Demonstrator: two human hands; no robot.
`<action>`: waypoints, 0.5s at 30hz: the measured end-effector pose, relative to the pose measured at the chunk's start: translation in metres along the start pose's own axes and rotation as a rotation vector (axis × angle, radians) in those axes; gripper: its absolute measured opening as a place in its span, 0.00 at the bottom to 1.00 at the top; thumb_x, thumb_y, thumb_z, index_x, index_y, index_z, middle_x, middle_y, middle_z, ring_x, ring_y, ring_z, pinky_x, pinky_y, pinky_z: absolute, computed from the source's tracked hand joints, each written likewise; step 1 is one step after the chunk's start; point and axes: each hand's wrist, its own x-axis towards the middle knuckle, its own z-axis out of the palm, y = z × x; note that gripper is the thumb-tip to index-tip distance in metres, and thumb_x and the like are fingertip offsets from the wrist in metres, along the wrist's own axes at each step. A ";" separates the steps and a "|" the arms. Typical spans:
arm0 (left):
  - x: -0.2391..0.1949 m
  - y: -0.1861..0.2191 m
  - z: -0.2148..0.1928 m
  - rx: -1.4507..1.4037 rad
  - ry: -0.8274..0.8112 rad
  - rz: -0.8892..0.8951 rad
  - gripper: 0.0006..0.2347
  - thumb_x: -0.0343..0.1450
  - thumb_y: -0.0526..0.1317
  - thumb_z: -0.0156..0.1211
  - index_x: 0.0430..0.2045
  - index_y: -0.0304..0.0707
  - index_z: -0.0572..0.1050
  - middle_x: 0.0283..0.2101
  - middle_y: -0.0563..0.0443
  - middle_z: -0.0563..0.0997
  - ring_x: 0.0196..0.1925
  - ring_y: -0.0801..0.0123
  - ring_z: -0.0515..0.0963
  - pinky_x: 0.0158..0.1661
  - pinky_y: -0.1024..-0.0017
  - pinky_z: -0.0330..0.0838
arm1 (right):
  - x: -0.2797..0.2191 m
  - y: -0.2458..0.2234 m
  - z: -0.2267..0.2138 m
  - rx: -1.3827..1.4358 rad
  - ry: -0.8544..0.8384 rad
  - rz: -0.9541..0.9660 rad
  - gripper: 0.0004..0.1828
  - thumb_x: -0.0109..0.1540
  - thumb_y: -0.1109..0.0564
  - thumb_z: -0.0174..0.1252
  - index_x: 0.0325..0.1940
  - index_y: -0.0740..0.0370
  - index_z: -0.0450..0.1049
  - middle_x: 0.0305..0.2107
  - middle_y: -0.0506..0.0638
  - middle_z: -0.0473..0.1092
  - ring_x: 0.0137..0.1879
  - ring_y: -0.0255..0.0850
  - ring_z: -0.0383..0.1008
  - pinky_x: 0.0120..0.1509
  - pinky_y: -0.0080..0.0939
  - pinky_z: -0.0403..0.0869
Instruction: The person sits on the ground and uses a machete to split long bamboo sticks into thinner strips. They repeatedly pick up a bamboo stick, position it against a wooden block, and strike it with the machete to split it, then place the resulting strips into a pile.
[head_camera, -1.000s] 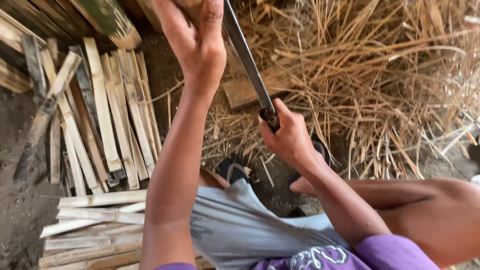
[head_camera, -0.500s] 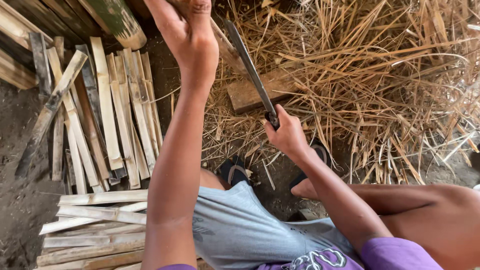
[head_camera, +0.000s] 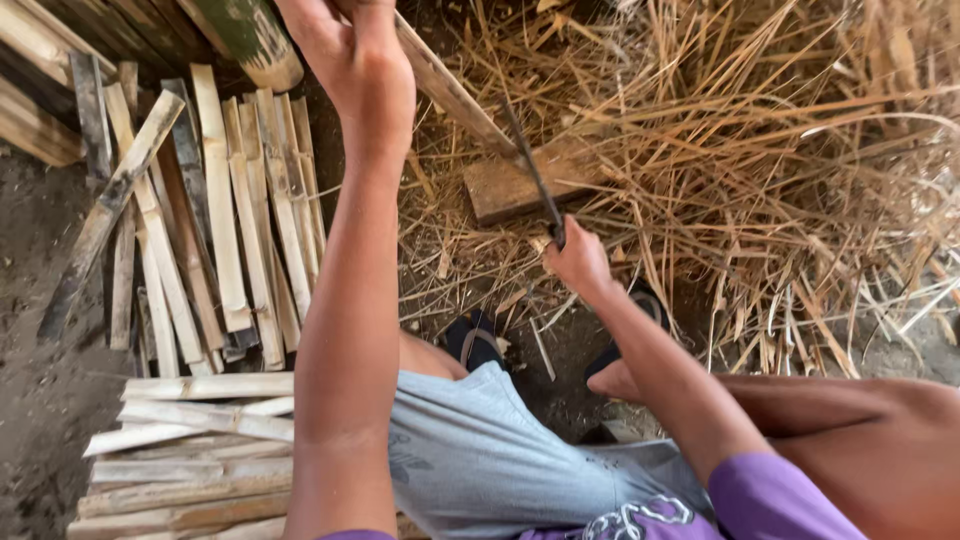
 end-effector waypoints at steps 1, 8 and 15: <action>-0.002 0.001 -0.001 0.081 0.022 -0.150 0.09 0.81 0.35 0.56 0.52 0.31 0.66 0.38 0.47 0.70 0.32 0.66 0.65 0.35 0.68 0.61 | -0.005 0.005 0.000 -0.033 -0.113 0.115 0.40 0.61 0.56 0.60 0.73 0.68 0.51 0.24 0.61 0.73 0.28 0.56 0.75 0.30 0.56 0.74; -0.014 -0.001 -0.008 -0.050 0.098 -0.173 0.20 0.81 0.37 0.60 0.66 0.39 0.61 0.44 0.42 0.70 0.35 0.64 0.65 0.39 0.62 0.60 | -0.006 0.012 0.006 -0.166 -0.124 0.141 0.31 0.67 0.50 0.57 0.70 0.70 0.61 0.27 0.63 0.74 0.27 0.54 0.73 0.31 0.51 0.71; -0.074 -0.047 0.046 0.101 0.000 -0.415 0.41 0.71 0.51 0.70 0.69 0.35 0.43 0.49 0.49 0.77 0.39 0.66 0.85 0.43 0.60 0.82 | -0.002 0.031 0.027 -0.008 -0.184 0.255 0.37 0.66 0.54 0.56 0.75 0.70 0.53 0.28 0.64 0.77 0.26 0.51 0.76 0.30 0.51 0.75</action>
